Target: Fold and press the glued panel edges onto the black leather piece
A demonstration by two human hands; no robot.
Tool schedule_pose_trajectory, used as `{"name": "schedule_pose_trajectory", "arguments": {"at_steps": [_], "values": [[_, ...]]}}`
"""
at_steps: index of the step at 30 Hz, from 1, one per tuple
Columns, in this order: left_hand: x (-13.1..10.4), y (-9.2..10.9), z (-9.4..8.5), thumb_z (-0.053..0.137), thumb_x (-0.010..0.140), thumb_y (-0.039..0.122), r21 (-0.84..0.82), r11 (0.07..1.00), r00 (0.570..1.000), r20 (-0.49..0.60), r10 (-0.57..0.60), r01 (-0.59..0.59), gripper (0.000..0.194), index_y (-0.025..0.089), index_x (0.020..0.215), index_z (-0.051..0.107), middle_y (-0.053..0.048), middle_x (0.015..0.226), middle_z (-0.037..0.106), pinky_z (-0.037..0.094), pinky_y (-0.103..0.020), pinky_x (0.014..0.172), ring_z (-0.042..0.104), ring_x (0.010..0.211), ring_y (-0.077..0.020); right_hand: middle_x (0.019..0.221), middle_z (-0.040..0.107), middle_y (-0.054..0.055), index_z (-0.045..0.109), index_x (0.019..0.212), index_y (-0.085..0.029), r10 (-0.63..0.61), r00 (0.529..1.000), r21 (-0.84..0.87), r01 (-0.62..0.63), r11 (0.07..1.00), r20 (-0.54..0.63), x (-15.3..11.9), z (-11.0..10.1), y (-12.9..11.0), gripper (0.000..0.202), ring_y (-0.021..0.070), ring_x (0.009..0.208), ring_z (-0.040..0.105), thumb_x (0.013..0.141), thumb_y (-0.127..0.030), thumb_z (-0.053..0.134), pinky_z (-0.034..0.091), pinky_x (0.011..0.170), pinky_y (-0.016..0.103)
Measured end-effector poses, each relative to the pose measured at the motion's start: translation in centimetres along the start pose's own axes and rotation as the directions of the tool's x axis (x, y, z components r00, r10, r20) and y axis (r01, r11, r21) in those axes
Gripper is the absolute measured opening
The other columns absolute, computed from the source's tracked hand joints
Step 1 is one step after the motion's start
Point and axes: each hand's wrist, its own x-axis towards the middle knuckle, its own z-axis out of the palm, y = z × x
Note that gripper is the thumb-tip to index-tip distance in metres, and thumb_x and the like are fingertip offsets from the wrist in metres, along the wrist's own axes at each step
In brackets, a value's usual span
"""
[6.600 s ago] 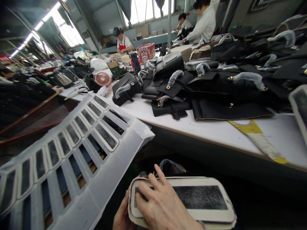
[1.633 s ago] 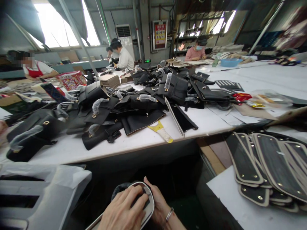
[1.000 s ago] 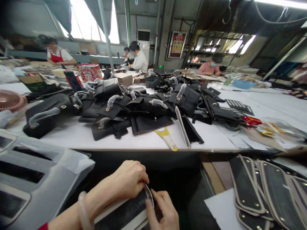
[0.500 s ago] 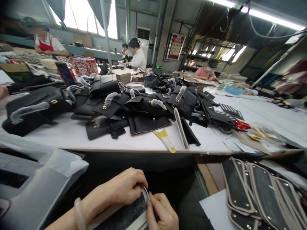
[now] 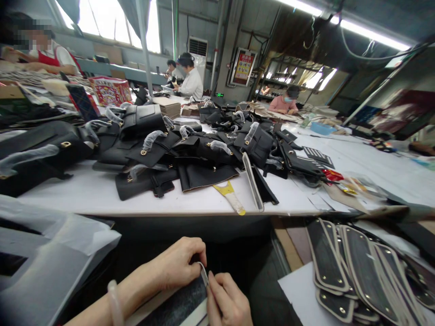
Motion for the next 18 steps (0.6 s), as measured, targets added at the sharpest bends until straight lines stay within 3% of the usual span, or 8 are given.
{"name": "schedule_pose_trajectory", "arguments": {"at_steps": [3, 6, 10, 13, 15, 16, 17, 18], "values": [[-0.4, 0.3, -0.1, 0.049, 0.064, 0.011, 0.006, 1.0, 1.0, -0.014, 0.016, -0.016, 0.02, 0.021, 0.07, 0.064, 0.002, 0.079, 0.065, 0.043, -0.022, 0.064, 0.06, 0.073, -0.0125, 0.085, 0.062, 0.007, 0.063, 0.118, -0.015, -0.119, 0.984, -0.103, 0.134, 0.986, 0.135, 0.6, -0.8, -0.1, 0.031, 0.0139, 0.071, 0.062, 0.091, -0.005, 0.052, 0.054, 0.066, 0.022], [-0.5, 0.4, -0.2, 0.049, 0.064, 0.011, 0.006, 0.999, 0.999, -0.008, 0.035, -0.035, 0.02, 0.021, 0.069, 0.065, 0.001, 0.081, 0.065, 0.043, -0.023, 0.066, 0.06, 0.074, -0.0129, 0.08, 0.061, 0.009, 0.063, 0.11, -0.008, -0.218, 0.938, -0.208, 0.278, 0.938, 0.271, 1.5, -1.3, -0.6, 0.027, 0.0158, 0.07, 0.06, 0.09, -0.001, 0.046, 0.054, 0.063, 0.024], [-0.3, -0.2, -0.2, 0.049, 0.065, 0.012, 0.001, 1.0, 1.0, -0.004, 0.03, -0.03, 0.021, 0.021, 0.07, 0.068, 0.001, 0.079, 0.064, 0.043, -0.023, 0.066, 0.058, 0.072, -0.0129, 0.071, 0.057, 0.01, 0.065, 0.088, -0.006, -0.27, 0.906, -0.342, 0.379, 0.86, 0.325, 2.5, -1.1, -1.9, 0.027, 0.0196, 0.064, 0.055, 0.085, -0.001, 0.039, 0.05, 0.052, 0.029], [-0.1, -0.6, -0.2, 0.051, 0.064, 0.013, -0.022, 1.0, 1.0, 0.014, -0.001, 0.001, 0.023, 0.021, 0.073, 0.07, 0.001, 0.078, 0.066, 0.043, -0.022, 0.065, 0.059, 0.072, -0.0128, 0.071, 0.059, 0.011, 0.066, 0.084, -0.006, -0.27, 0.894, -0.363, 0.399, 0.842, 0.357, 3.0, -1.2, -2.8, 0.027, 0.0212, 0.065, 0.056, 0.083, -0.001, 0.04, 0.049, 0.053, 0.03], [0.0, -0.6, -0.3, 0.051, 0.063, 0.014, -0.046, 0.998, 0.999, 0.027, -0.03, 0.031, 0.025, 0.02, 0.075, 0.072, 0.001, 0.078, 0.067, 0.044, -0.022, 0.064, 0.06, 0.071, -0.013, 0.073, 0.059, 0.01, 0.067, 0.082, -0.008, -0.204, 0.91, -0.289, 0.317, 0.903, 0.361, 3.5, -1.7, -3.0, 0.03, 0.0202, 0.066, 0.057, 0.086, -0.005, 0.037, 0.046, 0.055, 0.029], [0.0, -0.5, -0.4, 0.052, 0.063, 0.015, -0.06, 0.997, 0.998, 0.033, -0.046, 0.048, 0.025, 0.02, 0.075, 0.073, 0.001, 0.078, 0.068, 0.044, -0.022, 0.063, 0.061, 0.071, -0.0133, 0.072, 0.059, 0.009, 0.066, 0.076, -0.01, -0.12, 0.921, -0.221, 0.213, 0.952, 0.37, 3.9, -2.0, -3.0, 0.032, 0.0187, 0.065, 0.057, 0.089, -0.009, 0.037, 0.045, 0.056, 0.028], [0.0, -0.4, -0.4, 0.053, 0.062, 0.016, -0.075, 0.995, 0.997, 0.038, -0.062, 0.064, 0.025, 0.02, 0.076, 0.073, 0.001, 0.077, 0.069, 0.044, -0.022, 0.062, 0.061, 0.071, -0.0136, 0.071, 0.058, 0.008, 0.065, 0.068, -0.012, 0.011, 0.921, -0.126, 0.042, 0.991, 0.39, 4.3, -2.4, -2.8, 0.033, 0.0171, 0.065, 0.056, 0.091, -0.014, 0.04, 0.042, 0.057, 0.028], [-0.1, -0.4, -0.5, 0.054, 0.062, 0.017, -0.089, 0.993, 0.996, 0.043, -0.076, 0.079, 0.025, 0.02, 0.076, 0.074, 0.001, 0.077, 0.07, 0.044, -0.022, 0.062, 0.062, 0.071, -0.0139, 0.069, 0.057, 0.006, 0.062, 0.061, -0.014, 0.164, 0.89, -0.019, -0.173, 0.985, 0.425, 4.8, -2.7, -2.5, 0.034, 0.0156, 0.063, 0.055, 0.091, -0.02, 0.046, 0.04, 0.057, 0.027]]}}
